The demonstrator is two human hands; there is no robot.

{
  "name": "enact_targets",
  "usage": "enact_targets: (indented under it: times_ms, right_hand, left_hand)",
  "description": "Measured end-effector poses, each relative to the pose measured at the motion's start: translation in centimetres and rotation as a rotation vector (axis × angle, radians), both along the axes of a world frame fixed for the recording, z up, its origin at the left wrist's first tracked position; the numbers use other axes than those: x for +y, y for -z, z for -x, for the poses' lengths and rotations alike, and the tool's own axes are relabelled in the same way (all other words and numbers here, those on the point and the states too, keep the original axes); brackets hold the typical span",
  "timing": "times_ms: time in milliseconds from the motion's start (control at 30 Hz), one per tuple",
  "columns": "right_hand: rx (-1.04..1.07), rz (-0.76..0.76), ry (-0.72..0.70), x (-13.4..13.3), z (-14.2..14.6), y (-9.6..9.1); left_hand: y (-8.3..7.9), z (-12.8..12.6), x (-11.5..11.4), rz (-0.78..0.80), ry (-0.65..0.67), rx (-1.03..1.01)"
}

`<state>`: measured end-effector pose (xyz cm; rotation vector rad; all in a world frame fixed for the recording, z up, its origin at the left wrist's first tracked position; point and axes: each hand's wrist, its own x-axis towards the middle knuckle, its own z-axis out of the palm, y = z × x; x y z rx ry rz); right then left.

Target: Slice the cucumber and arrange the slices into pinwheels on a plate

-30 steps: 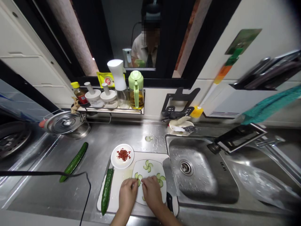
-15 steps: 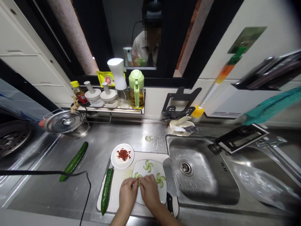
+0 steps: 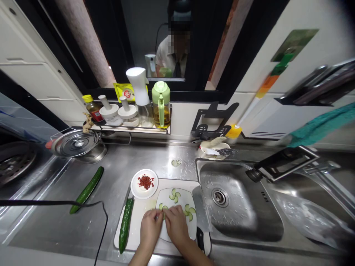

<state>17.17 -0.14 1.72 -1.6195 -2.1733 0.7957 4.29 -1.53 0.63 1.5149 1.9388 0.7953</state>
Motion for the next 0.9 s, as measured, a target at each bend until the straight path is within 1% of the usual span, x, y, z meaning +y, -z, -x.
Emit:
enact_targets:
  times_ms: [233,400,600,900]
  right_hand:
    - [-0.035,0.014,0.004,0.04,0.01,-0.01]
    - [-0.051,0.028,0.01,0.04,0.21,-0.33]
    - [-0.07,0.029,0.0,0.04,0.24,-0.08]
    - [-0.037,0.023,0.016,0.03,0.09,0.03]
  left_hand:
    - [0.22,0.04,-0.02,0.016,0.005,-0.005]
    - [-0.03,0.02,-0.02,-0.028,-0.022,-0.03]
    - [-0.03,0.09,0.1,-0.043,0.0,-0.061]
    - [0.29,0.08,0.05,-0.047,-0.006,-0.078]
